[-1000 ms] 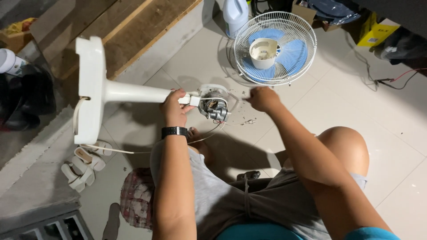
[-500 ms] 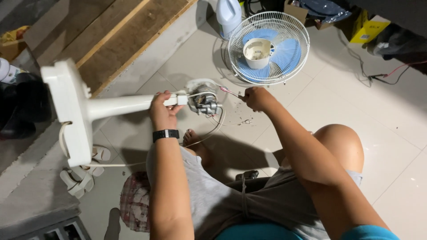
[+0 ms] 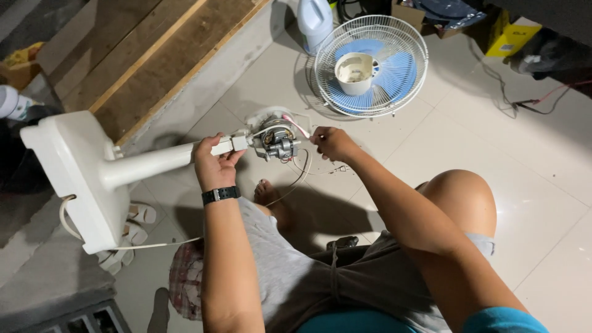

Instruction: Disassembling an electric fan by removing the motor housing and cleaning the internal components with a brush.

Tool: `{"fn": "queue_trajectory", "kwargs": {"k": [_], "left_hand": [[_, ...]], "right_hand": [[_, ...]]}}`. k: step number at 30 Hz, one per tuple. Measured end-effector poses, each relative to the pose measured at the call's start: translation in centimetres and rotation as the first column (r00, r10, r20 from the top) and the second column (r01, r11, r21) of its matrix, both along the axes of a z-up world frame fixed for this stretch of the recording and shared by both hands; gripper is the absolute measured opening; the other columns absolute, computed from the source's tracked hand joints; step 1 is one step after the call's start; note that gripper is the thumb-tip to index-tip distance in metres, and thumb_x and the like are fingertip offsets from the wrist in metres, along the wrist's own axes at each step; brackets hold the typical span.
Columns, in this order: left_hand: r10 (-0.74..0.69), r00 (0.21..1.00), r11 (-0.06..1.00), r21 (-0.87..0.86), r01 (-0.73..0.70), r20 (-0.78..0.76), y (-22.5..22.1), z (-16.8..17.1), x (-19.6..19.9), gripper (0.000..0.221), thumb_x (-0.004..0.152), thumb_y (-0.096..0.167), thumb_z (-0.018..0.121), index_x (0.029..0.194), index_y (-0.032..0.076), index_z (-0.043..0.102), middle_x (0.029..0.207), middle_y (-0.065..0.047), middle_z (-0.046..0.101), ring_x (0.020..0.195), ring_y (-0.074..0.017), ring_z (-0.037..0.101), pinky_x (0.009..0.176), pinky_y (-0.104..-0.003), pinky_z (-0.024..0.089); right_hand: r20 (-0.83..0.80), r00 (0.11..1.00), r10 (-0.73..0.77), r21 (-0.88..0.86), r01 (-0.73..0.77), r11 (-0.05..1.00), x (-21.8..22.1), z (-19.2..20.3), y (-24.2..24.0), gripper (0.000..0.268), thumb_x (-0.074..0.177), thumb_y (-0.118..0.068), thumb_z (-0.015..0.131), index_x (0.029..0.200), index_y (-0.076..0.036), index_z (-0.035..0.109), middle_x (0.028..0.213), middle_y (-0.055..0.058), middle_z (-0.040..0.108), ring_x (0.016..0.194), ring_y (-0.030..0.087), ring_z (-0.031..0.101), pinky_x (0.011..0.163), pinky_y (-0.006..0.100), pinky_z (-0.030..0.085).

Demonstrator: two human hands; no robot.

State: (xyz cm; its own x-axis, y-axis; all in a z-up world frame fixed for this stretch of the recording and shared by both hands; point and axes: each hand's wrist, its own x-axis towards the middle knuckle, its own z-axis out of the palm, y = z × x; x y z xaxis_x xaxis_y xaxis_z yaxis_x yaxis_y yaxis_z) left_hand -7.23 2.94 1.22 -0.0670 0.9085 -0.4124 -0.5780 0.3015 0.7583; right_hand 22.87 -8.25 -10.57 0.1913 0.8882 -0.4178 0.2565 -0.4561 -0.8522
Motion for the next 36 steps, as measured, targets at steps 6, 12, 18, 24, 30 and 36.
{"fn": "queue_trajectory", "kwargs": {"k": [6,12,18,24,30,36], "left_hand": [[0.048,0.998,0.999,-0.010,-0.047,0.040,-1.1,1.1,-0.1,0.049,0.088,0.005,0.088,0.129,0.002,0.063,0.133,-0.016,0.061,0.133,-0.0436,0.062,0.115,-0.084,0.055],[0.115,0.988,0.993,-0.045,-0.111,0.101,1.2,-2.4,-1.7,0.048,0.087,0.009,0.090,0.127,0.003,0.064,0.128,-0.017,0.064,0.128,-0.0445,0.065,0.114,-0.085,0.057],[0.134,0.969,0.983,-0.148,-0.105,0.205,1.2,-2.8,-0.4,0.062,0.095,0.013,0.085,0.142,-0.002,0.048,0.144,-0.028,0.048,0.142,-0.0689,0.056,0.117,-0.079,0.053],[0.168,0.958,0.976,-0.177,-0.128,0.231,3.5,-5.2,-0.2,0.075,0.094,0.013,0.086,0.149,-0.007,0.039,0.152,-0.034,0.038,0.147,-0.0773,0.042,0.120,-0.079,0.050],[0.068,0.973,0.980,-0.199,-0.024,0.219,5.5,-6.7,-0.7,0.085,0.093,0.021,0.090,0.154,-0.005,0.036,0.157,-0.034,0.034,0.152,-0.0804,0.032,0.125,-0.075,0.044],[0.029,0.982,0.975,-0.223,0.013,0.186,4.1,-6.3,1.1,0.081,0.093,0.017,0.089,0.154,-0.004,0.040,0.154,-0.033,0.042,0.147,-0.0814,0.038,0.120,-0.076,0.048]], "right_hand": [[0.337,0.866,0.370,-0.229,-0.306,0.924,4.3,1.6,-0.1,0.031,0.116,-0.031,0.066,0.125,-0.007,0.084,0.085,0.018,0.082,0.062,0.024,0.081,0.054,0.035,0.068],[0.385,0.898,0.213,-0.071,-0.202,0.977,5.0,10.8,-4.6,0.035,0.116,-0.029,0.066,0.125,0.000,0.083,0.086,0.018,0.082,0.066,0.027,0.084,0.061,0.041,0.071],[0.498,0.867,0.022,0.168,-0.121,0.978,1.6,5.4,-0.9,0.036,0.118,-0.036,0.064,0.137,-0.011,0.081,0.112,0.033,0.084,0.113,0.056,0.082,0.099,0.064,0.068],[0.708,0.700,0.092,-0.023,-0.108,0.994,3.5,4.3,-1.5,0.031,0.107,-0.038,0.077,0.123,-0.014,0.088,0.102,0.022,0.085,0.102,0.050,0.086,0.088,0.063,0.070],[0.647,0.756,-0.103,0.207,-0.044,0.977,3.2,8.8,-3.1,0.031,0.115,-0.035,0.071,0.129,-0.010,0.082,0.100,0.026,0.083,0.099,0.056,0.084,0.086,0.066,0.070],[0.673,0.739,-0.035,0.133,-0.074,0.988,2.0,3.6,0.8,0.028,0.114,-0.032,0.071,0.122,-0.010,0.086,0.100,0.027,0.086,0.102,0.052,0.086,0.087,0.064,0.070]]}}
